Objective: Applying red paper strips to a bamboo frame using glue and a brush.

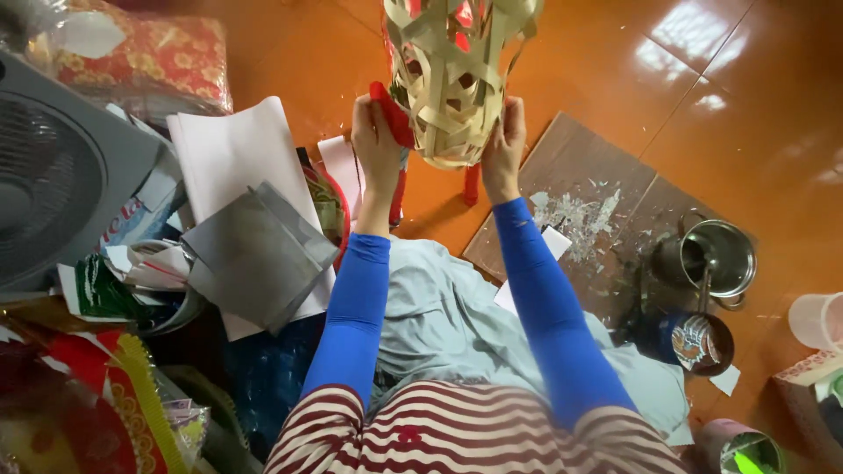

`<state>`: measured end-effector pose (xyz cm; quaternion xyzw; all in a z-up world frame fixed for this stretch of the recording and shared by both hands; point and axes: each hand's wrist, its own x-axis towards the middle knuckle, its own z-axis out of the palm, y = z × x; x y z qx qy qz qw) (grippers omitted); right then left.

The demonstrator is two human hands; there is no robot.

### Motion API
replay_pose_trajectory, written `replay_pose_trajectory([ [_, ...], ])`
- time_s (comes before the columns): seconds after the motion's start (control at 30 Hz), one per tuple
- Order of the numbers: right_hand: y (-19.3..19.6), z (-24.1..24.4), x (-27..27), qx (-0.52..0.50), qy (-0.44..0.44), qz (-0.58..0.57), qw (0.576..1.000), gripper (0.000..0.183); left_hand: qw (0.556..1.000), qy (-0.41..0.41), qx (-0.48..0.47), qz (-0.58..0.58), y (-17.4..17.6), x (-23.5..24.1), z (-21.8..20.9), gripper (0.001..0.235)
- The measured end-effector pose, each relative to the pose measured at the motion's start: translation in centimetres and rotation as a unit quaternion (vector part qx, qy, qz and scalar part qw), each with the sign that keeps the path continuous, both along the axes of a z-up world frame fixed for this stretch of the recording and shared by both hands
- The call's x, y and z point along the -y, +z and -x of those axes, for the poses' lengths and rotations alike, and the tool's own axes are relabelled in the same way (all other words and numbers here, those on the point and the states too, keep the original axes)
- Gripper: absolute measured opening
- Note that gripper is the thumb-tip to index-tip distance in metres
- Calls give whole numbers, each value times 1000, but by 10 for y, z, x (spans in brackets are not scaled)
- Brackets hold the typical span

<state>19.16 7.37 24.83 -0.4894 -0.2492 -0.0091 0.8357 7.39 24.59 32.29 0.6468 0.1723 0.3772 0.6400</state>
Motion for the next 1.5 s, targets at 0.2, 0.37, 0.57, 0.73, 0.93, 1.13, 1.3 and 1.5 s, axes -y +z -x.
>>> replay_pose_trajectory([
  [0.2, 36, 12, -9, -45, -4, -24, 999, 21, 982, 91, 10, -168, -32, -12, -23, 12],
  [0.37, 24, 2, -8, 9, -17, 49, 999, 23, 994, 29, -79, -71, -6, -11, -14, 14],
  [0.57, 12, -13, -6, -66, 36, 34, 997, 19, 996, -3, -78, -41, -15, -19, -19, 15],
  [0.73, 21, -29, -8, -113, 81, 40, 990, 23, 998, -40, -30, -28, -77, -47, -55, 18],
  [0.93, 17, -17, 5, -49, -97, 229, 967, 19, 975, 110, -95, -166, -42, -27, -28, 18],
  [1.13, 63, 62, 11, 107, -206, 204, 951, 31, 995, -12, 85, -44, -21, 32, 8, 46],
  [1.3, 65, 61, 16, 117, -122, 243, 955, 41, 979, -161, 123, 28, -17, 26, 2, 75],
  [1.5, 89, 52, 19, 14, -36, 260, 965, 42, 978, -198, 39, 57, 17, 17, 9, 80],
])
